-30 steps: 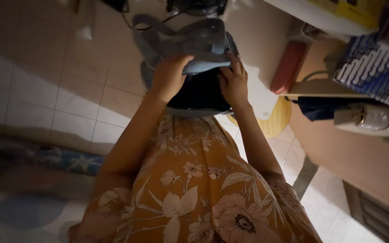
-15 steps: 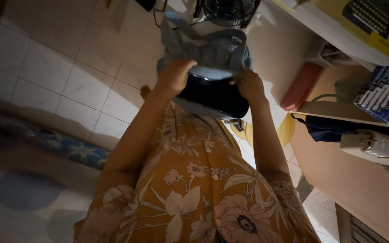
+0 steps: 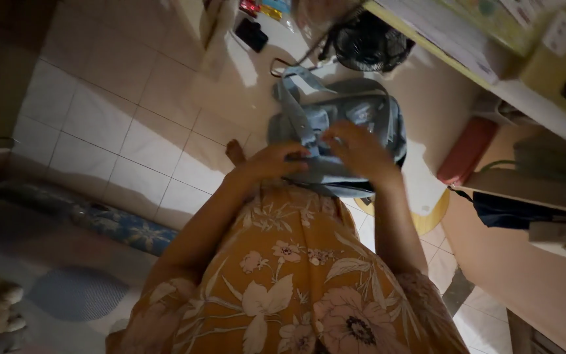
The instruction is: The person zips a pink backpack containing a bottle and hangs it on a rack, then takes down a blue backpack, opens it, and removes items including a snack bar, a calculator, a wallet and a small pouch, placing them on the desk and shelf.
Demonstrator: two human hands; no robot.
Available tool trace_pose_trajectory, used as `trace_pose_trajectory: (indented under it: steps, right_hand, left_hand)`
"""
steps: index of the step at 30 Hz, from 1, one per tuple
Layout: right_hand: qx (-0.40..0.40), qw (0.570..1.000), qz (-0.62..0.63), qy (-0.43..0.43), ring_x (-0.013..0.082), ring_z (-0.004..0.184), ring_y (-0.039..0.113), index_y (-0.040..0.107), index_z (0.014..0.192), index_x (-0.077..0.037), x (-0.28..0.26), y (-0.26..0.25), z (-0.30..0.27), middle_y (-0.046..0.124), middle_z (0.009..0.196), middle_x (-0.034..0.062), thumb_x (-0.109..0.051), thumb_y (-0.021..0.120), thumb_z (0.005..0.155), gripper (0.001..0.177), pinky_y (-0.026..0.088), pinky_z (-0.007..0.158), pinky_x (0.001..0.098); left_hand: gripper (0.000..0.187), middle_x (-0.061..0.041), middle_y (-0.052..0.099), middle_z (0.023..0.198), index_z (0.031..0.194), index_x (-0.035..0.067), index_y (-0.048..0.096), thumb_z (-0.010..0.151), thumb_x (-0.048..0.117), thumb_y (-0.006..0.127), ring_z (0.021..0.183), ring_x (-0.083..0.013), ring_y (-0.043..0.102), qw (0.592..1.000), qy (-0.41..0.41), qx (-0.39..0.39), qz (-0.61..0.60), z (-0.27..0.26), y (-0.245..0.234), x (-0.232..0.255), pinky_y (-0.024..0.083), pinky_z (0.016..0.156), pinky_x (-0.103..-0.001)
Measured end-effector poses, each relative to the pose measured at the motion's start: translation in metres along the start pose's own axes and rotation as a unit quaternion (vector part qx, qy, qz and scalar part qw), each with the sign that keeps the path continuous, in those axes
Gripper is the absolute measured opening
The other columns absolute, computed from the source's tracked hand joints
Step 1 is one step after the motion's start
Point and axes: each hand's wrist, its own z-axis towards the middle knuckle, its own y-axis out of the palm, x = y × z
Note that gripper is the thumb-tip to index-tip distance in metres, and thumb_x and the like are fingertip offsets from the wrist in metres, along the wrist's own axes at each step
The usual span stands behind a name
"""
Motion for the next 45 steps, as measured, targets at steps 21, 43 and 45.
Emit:
trace_pose_trajectory:
  steps: [21,43,45]
  right_hand:
    - [0.243,0.908,0.208,0.270,0.0331,0.106,0.068,0.054,0.131,-0.003,0.023,0.252,0.379,0.069,0.119,0.0168,-0.035,0.070,0.084,0.058,0.053,0.091,0.0403]
    - [0.200,0.876,0.399,0.183,0.0282,0.107,0.068,0.045,0.140,-0.003,-0.013,0.225,0.316,0.066,0.127,0.0199,-0.022,0.066,0.092,0.056,0.054,0.091,0.0372]
    - [0.205,0.875,0.389,0.203,0.0274,0.104,0.068,0.043,0.141,-0.004,-0.015,0.218,0.310,0.067,0.123,0.0197,-0.021,0.065,0.092,0.057,0.055,0.090,0.0366]
  left_hand:
    - [0.047,-0.018,0.062,0.129,0.136,0.005,0.058,0.091,0.004,0.068,0.115,-0.0379,0.060,0.883,-0.033,0.431,0.182,0.045,-0.185,-0.150,0.051,0.097,-0.047]
    - [0.043,-0.014,0.064,0.110,0.130,-0.003,0.044,0.103,0.028,0.057,0.084,-0.0202,0.068,0.946,-0.127,0.278,-0.109,0.004,-0.163,-0.099,0.056,0.076,-0.033]
    - [0.047,-0.016,0.061,0.119,0.134,-0.005,0.045,0.103,0.027,0.062,0.096,-0.0223,0.064,0.957,-0.080,0.272,-0.055,0.005,-0.159,-0.104,0.055,0.082,-0.035]
